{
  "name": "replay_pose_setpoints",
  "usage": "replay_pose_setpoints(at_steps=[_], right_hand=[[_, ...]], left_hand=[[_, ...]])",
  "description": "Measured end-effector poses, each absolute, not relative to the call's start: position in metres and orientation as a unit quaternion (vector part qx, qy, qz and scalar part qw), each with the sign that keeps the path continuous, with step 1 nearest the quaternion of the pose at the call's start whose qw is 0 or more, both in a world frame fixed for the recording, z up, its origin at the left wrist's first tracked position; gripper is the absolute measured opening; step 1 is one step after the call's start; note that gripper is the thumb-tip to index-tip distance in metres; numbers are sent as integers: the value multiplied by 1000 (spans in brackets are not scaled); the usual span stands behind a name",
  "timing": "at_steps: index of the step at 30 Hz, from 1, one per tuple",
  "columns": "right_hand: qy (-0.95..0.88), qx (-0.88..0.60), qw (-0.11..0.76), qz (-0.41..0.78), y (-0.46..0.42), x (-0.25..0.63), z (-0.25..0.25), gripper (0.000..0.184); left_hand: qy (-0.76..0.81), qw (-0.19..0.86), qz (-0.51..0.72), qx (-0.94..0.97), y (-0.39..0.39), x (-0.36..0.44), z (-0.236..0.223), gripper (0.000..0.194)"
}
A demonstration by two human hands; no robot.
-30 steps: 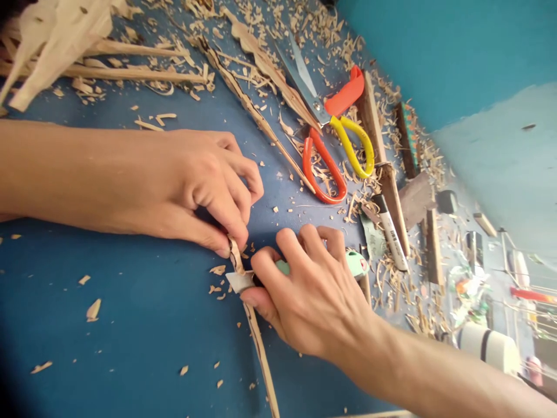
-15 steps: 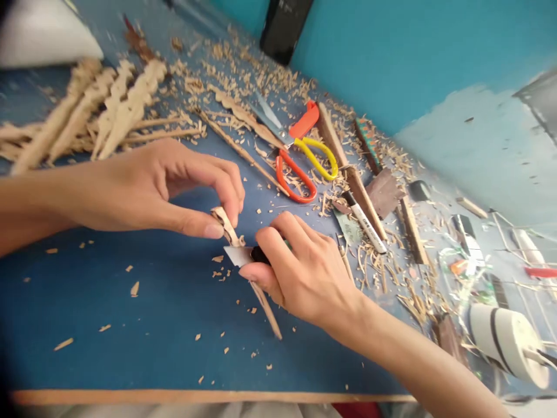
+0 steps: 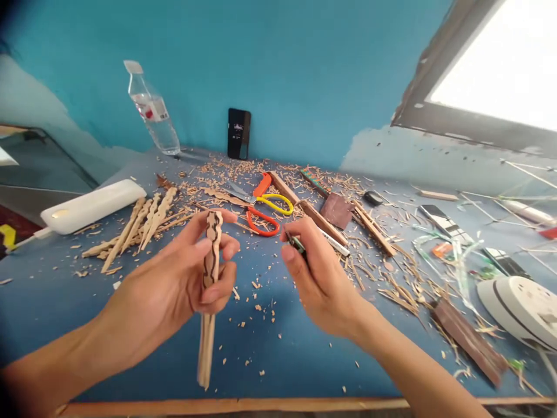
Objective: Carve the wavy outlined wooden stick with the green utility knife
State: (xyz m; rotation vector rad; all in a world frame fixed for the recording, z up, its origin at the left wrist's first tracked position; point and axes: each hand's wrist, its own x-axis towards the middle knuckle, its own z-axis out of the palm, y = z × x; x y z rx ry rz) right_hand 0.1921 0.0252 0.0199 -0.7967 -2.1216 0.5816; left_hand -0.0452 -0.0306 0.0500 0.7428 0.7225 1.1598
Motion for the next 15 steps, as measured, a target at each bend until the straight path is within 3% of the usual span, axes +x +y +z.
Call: replay_pose_setpoints(at_steps=[6,11,15], right_hand=[[-856,-271,413,150,4,203,16,31],[-889,-266,367,69,2,198,14,28],[-901,-269,337,47,2,195,11,35]], left_hand=[[361,738,481,305,-44,-16,46,33],[365,801,416,229,-53,-7,26,58],[405,768,431,246,-62,0,16,68]])
